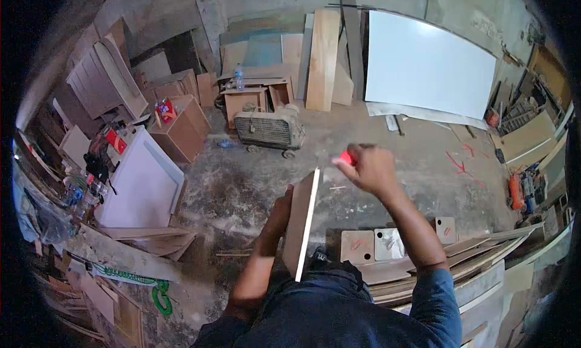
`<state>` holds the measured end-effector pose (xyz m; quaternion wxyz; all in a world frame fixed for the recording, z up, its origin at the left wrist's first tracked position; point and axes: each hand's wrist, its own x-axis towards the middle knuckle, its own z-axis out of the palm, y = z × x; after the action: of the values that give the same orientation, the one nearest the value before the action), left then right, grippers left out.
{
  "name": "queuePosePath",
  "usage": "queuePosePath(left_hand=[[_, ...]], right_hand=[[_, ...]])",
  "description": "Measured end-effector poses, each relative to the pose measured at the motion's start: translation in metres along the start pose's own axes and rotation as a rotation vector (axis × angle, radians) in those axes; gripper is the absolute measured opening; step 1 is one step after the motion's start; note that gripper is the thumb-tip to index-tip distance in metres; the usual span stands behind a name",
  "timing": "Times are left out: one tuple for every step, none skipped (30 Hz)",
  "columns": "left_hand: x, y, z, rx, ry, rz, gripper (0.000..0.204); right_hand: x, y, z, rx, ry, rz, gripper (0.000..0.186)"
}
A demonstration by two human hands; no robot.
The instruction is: Trim or scrape the edges of a plywood board using a utility knife.
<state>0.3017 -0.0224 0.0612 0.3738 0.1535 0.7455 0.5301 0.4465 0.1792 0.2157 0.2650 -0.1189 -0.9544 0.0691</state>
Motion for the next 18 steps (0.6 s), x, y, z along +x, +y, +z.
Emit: queuePosePath(left_hand=[[-0.003,0.005,0.002,0.024,0.023,-0.027,0.084],[-0.007,0.010,0.006,-0.087,0.030,-0.035,0.082],[0.008,-0.013,0.000,-0.161,0.103,0.051,0.082],[0.019,-0.023,0.007,-0.184,0.391,0.085,0.079],[0.027,-0.036,0.012,-0.206,0.687,0.111,0.077],[0.045,-0.056,-0.005,-0.256,0.640,0.206,0.068],[0.027,-0.031,-0.013,-0.189,0.505,0.133,0.060],[0.030,-0.026,-0.011,-0.181,0.510,0.257,0.058],[0.022,-0.022,-0.014,-0.179,0.543,0.382,0.056],[0.016,-0.012,-0.012,-0.192,0.600,0.411,0.054],[0.008,-0.003,-0.011,-0.204,0.656,0.440,0.052],[0.002,0.001,-0.013,-0.251,0.651,0.500,0.044],[0.000,0.002,-0.017,-0.250,0.654,0.501,0.044],[-0.003,0.001,-0.021,-0.253,0.680,0.531,0.042],[-0.005,0.002,-0.021,-0.256,0.694,0.564,0.039],[-0.013,0.016,-0.015,-0.334,0.695,0.545,0.036],[-0.010,0.016,-0.014,-0.407,0.670,0.544,0.036],[-0.011,0.017,-0.016,-0.448,0.684,0.543,0.036]], right_hand=[[0.003,0.013,0.002,-0.037,-0.014,0.162,0.061],[0.001,0.025,0.005,-0.026,0.107,0.141,0.057],[0.004,0.022,0.003,-0.016,0.108,0.122,0.057],[0.005,0.022,-0.001,0.145,0.034,0.217,0.057],[0.004,0.018,-0.003,0.311,-0.048,0.308,0.059],[0.002,0.007,-0.004,0.502,-0.062,0.313,0.053],[-0.004,0.013,0.001,0.493,-0.056,0.339,0.053],[-0.009,0.020,0.009,0.607,-0.078,0.366,0.052],[-0.011,0.016,0.013,0.735,-0.110,0.365,0.051],[-0.010,0.013,0.009,0.772,-0.167,0.414,0.041],[-0.013,0.013,0.013,0.772,-0.166,0.420,0.041],[-0.014,0.008,0.015,0.760,-0.130,0.372,0.039],[-0.014,0.004,0.015,0.749,-0.094,0.324,0.036],[-0.016,0.002,0.008,0.689,-0.170,0.328,0.025],[-0.019,0.004,0.015,0.687,-0.164,0.334,0.025],[-0.024,0.009,0.028,0.867,-0.122,0.327,0.024],[-0.029,0.014,0.037,1.045,-0.075,0.316,0.027],[-0.026,-0.004,0.009,0.900,-0.117,0.322,0.032]])
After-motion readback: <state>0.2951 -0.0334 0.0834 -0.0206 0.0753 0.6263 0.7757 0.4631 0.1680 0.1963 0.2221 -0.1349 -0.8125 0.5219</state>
